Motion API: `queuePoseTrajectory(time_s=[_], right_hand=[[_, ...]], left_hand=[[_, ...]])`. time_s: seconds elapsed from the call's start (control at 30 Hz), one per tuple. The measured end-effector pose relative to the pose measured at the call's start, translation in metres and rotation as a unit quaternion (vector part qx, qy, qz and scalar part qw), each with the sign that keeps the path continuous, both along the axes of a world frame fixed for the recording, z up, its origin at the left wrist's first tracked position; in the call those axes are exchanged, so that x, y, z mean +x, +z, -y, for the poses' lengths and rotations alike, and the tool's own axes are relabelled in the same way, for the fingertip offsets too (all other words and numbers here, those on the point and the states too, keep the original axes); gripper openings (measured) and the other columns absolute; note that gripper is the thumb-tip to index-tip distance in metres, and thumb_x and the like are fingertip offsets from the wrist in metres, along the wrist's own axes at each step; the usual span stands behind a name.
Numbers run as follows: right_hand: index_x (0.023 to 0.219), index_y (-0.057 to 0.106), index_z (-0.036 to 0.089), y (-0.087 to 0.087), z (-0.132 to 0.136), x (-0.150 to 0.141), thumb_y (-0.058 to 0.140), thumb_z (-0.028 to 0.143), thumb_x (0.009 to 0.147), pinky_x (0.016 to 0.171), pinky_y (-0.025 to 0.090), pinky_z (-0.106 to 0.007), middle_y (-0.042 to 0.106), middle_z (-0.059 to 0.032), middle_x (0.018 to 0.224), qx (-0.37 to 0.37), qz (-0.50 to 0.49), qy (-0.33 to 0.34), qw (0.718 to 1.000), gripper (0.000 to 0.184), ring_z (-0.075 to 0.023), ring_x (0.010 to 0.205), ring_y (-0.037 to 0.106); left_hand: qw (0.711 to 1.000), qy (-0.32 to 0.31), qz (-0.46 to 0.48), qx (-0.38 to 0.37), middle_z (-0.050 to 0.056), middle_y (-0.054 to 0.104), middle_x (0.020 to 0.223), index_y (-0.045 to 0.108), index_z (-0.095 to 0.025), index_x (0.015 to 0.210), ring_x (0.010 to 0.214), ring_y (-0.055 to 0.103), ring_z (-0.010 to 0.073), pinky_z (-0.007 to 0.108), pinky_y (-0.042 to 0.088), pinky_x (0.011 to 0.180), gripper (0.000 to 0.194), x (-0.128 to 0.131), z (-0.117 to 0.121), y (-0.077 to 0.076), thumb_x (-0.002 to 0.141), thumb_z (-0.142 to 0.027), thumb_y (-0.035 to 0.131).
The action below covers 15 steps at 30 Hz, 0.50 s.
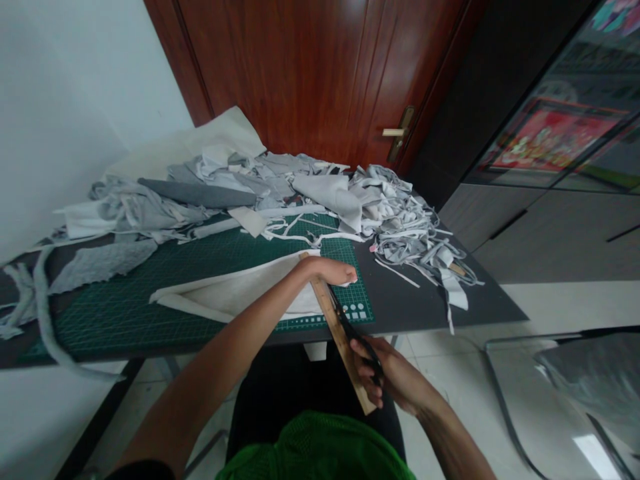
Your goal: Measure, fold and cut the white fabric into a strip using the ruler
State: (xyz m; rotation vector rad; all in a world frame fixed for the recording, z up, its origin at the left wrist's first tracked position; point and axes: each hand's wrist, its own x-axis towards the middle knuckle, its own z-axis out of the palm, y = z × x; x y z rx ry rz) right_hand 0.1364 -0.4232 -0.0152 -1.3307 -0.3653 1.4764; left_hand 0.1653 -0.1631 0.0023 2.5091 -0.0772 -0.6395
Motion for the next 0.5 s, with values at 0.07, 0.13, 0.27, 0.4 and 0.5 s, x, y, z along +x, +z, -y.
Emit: queuePoseTrajectory(time_s=[0.07, 0.13, 0.27, 0.4, 0.5], right_hand=[[0.077, 0.040, 0.024, 0.000, 0.001, -0.001, 0.079, 0.072, 0.071, 0.033, 0.034, -0.017, 0.038, 0.0125, 0.056, 0.004, 0.010, 0.003, 1.000, 0.062, -0.0038, 0.038, 0.036], [0.077, 0.040, 0.024, -0.001, 0.001, 0.000, 0.077, 0.073, 0.072, 0.033, 0.035, -0.018, 0.039, 0.0122, 0.056, 0.008, 0.020, 0.009, 1.000, 0.062, -0.0044, 0.037, 0.037], [0.078, 0.041, 0.024, -0.005, 0.002, 0.001, 0.075, 0.074, 0.074, 0.033, 0.034, -0.019, 0.039, 0.0118, 0.057, 0.016, 0.027, 0.020, 0.999, 0.061, -0.0057, 0.037, 0.040], [0.080, 0.042, 0.024, -0.008, 0.002, -0.001, 0.075, 0.074, 0.075, 0.034, 0.033, -0.019, 0.041, 0.0114, 0.057, 0.014, 0.025, 0.016, 0.999, 0.061, -0.0060, 0.038, 0.041], [0.080, 0.043, 0.023, -0.011, 0.001, -0.004, 0.076, 0.074, 0.074, 0.034, 0.034, -0.020, 0.040, 0.0115, 0.056, 0.018, 0.025, 0.006, 1.000, 0.060, -0.0054, 0.037, 0.040]], left_hand=[[1.000, 0.005, 0.008, -0.013, 0.009, 0.064, 0.130, 0.062, -0.017, 0.129, 0.112, 0.065, 0.0259, 0.047, 0.058, 0.094, 0.040, 0.000, -0.002, -0.002, 0.098, -0.041, 0.065], [0.999, 0.012, 0.019, -0.028, 0.010, 0.064, 0.130, 0.062, -0.017, 0.129, 0.112, 0.065, 0.0253, 0.047, 0.058, 0.094, 0.039, 0.001, -0.004, -0.005, 0.098, -0.041, 0.064], [0.996, 0.038, 0.049, -0.065, 0.010, 0.063, 0.131, 0.061, -0.018, 0.129, 0.112, 0.065, 0.0247, 0.047, 0.058, 0.094, 0.038, 0.003, -0.008, -0.013, 0.099, -0.041, 0.064], [0.988, 0.075, 0.075, -0.116, 0.010, 0.064, 0.130, 0.061, -0.017, 0.129, 0.112, 0.065, 0.0251, 0.047, 0.058, 0.094, 0.040, 0.002, -0.014, -0.018, 0.098, -0.041, 0.065], [0.976, 0.107, 0.097, -0.161, 0.009, 0.065, 0.125, 0.062, -0.017, 0.127, 0.107, 0.067, 0.0236, 0.044, 0.059, 0.090, 0.038, -0.003, -0.019, -0.019, 0.098, -0.042, 0.065]])
